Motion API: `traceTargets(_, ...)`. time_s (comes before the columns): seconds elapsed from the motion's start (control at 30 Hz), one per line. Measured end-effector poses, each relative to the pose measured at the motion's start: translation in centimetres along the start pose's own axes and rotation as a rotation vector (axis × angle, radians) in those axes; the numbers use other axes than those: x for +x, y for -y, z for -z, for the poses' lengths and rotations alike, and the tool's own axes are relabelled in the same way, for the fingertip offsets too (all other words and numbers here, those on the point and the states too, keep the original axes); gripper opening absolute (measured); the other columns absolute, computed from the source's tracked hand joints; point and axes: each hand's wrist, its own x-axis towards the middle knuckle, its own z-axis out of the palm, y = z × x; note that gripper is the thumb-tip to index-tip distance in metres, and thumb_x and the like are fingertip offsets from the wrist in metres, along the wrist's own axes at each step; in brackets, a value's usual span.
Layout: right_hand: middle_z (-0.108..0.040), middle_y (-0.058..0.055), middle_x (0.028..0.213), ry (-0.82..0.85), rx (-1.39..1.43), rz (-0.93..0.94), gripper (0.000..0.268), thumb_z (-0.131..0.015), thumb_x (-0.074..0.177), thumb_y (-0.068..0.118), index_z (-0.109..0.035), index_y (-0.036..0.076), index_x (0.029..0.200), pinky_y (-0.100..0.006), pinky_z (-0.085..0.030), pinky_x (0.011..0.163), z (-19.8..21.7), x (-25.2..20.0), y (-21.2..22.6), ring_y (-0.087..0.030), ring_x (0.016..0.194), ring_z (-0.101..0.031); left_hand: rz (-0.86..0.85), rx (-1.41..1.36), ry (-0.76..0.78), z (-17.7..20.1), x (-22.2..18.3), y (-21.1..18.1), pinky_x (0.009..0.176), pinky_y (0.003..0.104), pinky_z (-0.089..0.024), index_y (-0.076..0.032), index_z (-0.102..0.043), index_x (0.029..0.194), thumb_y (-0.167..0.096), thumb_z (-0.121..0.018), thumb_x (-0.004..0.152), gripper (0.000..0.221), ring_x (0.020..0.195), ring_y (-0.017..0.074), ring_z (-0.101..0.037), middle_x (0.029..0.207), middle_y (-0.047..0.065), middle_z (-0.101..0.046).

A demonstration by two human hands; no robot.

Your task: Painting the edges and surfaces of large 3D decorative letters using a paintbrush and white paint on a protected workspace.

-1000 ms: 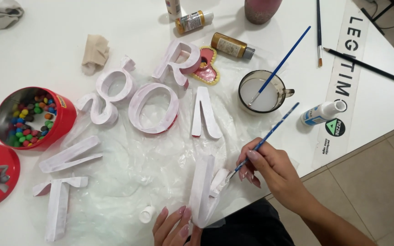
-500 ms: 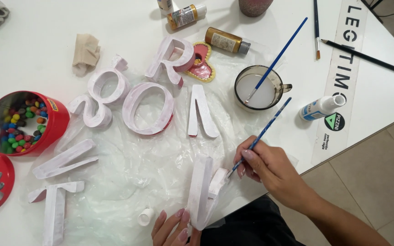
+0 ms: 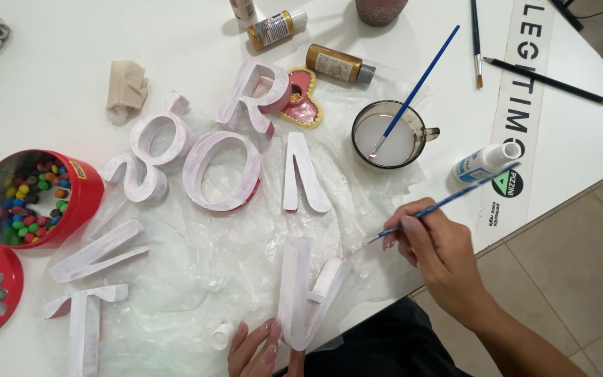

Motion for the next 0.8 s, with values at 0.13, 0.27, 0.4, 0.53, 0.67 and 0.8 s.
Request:
traceTargets(0.13,-0.072,-0.017,0.081,-0.106,0.050,0.164,0.026,-0.047,0.113,0.011,-0.066,-0.006,0.108,-0.025,-0.053,0.054,0.0,-1.8,0.1,-0.019,0.061,-0.063,0.138,-0.023,-0.029,-0.2,1.7,-1.6,0.119,0.048,-0.059,-0.023,-0.052,0.130,-0.013,-0.094,0.077,0.068,0.111,0.0177,-0.076,0.115,0.001,-0.078)
traceTargets(0.27,-0.074,-0.019,0.089,-0.183,-0.015,0.251,0.020,-0.054,0.109,0.008,-0.067,-0.007,0.112,-0.025,-0.061,0.053,-0.1,-2.9,-0.5,-0.022,0.066,-0.073,0.216,-0.045,-0.046,-0.1,2.9,-2.7,0.122,0.049,-0.060,-0.019,-0.056,0.130,-0.007,-0.096,0.074,0.069,0.111,0.0203,-0.077,0.116,0.006,-0.078)
traceTargets(0.4,-0.070,-0.023,0.102,-0.295,-0.157,0.481,0.007,-0.059,0.107,-0.009,-0.059,-0.010,0.114,-0.028,-0.069,0.065,2.0,-1.3,-0.5,-0.025,0.070,-0.073,0.164,-0.068,-0.047,-0.4,0.9,-0.7,0.121,0.048,-0.059,-0.022,-0.053,0.134,-0.012,-0.095,0.073,0.074,0.107,0.0189,-0.078,0.116,0.002,-0.078)
traceTargets(0.53,-0.072,-0.022,0.090,-0.303,-0.428,0.601,0.010,-0.056,0.116,-0.011,-0.065,-0.014,0.118,-0.027,-0.059,0.059,3.9,2.9,3.0,-0.022,0.069,-0.071,0.161,-0.079,-0.064,-0.4,1.2,-0.8,0.121,0.047,-0.058,-0.022,-0.054,0.132,-0.012,-0.094,0.074,0.071,0.106,0.0192,-0.078,0.114,0.003,-0.078)
traceTargets(0.67,-0.075,-0.017,0.106,-0.274,-0.658,0.546,0.021,-0.053,0.122,-0.004,-0.071,-0.010,0.111,-0.029,-0.052,0.064,3.8,5.1,3.3,-0.019,0.070,-0.068,0.132,-0.087,0.020,0.4,2.0,-0.8,0.118,0.049,-0.060,-0.013,-0.062,0.123,-0.015,-0.097,0.071,0.062,0.106,0.0201,-0.081,0.112,0.007,-0.081)
traceTargets(0.8,-0.076,-0.009,0.104,-0.252,-0.698,0.491,0.022,-0.055,0.123,0.000,-0.072,-0.004,0.111,-0.028,-0.046,0.062,3.2,6.4,2.2,-0.015,0.074,-0.068,0.071,-0.086,0.017,0.0,2.0,-0.9,0.116,0.054,-0.061,-0.015,-0.059,0.132,-0.014,-0.093,0.077,0.065,0.110,0.0239,-0.082,0.120,0.006,-0.080)
